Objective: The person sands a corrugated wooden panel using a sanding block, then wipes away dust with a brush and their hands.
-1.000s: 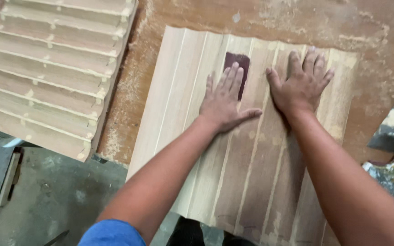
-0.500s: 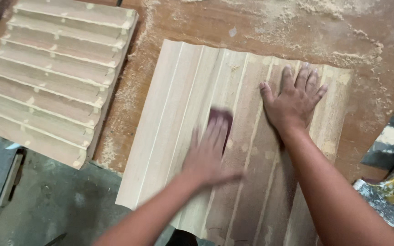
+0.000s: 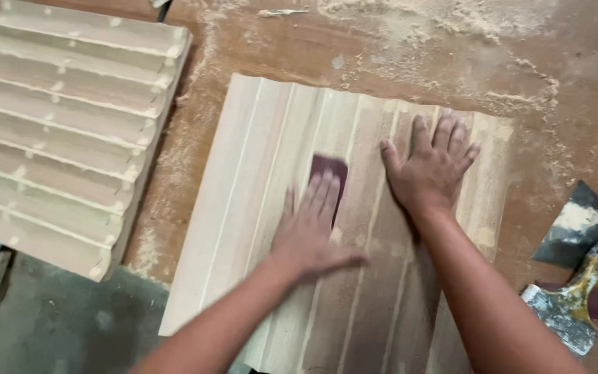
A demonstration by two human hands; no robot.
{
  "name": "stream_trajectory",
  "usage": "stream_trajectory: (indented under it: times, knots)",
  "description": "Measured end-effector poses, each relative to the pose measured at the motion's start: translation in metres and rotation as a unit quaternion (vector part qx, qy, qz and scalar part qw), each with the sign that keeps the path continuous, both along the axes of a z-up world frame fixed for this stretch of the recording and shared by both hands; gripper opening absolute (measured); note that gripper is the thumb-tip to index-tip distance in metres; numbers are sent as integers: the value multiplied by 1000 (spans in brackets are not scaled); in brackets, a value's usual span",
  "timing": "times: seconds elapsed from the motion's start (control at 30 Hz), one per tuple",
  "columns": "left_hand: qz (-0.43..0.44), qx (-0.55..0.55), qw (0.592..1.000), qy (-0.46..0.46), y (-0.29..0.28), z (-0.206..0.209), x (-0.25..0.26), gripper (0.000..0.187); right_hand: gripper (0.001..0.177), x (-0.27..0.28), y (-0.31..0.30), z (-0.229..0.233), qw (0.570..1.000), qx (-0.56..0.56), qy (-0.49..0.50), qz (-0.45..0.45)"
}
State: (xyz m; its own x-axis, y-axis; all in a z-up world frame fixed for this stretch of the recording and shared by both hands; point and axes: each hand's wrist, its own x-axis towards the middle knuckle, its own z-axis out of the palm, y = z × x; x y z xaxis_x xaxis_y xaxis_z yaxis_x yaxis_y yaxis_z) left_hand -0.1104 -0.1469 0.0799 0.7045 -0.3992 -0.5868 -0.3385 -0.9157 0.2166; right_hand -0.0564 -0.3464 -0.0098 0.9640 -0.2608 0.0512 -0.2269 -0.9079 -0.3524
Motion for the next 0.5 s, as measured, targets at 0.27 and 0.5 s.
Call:
stream_trajectory:
  times: [0.27, 0.5]
  knots:
    - [7, -64, 987, -144, -23, -32, 81, 131, 74, 4, -4, -1, 1000, -12, -7, -1]
    - [-15, -29, 997, -68, -4, -12, 16, 136, 77, 5, -2, 0, 1000, -2, 1, -5]
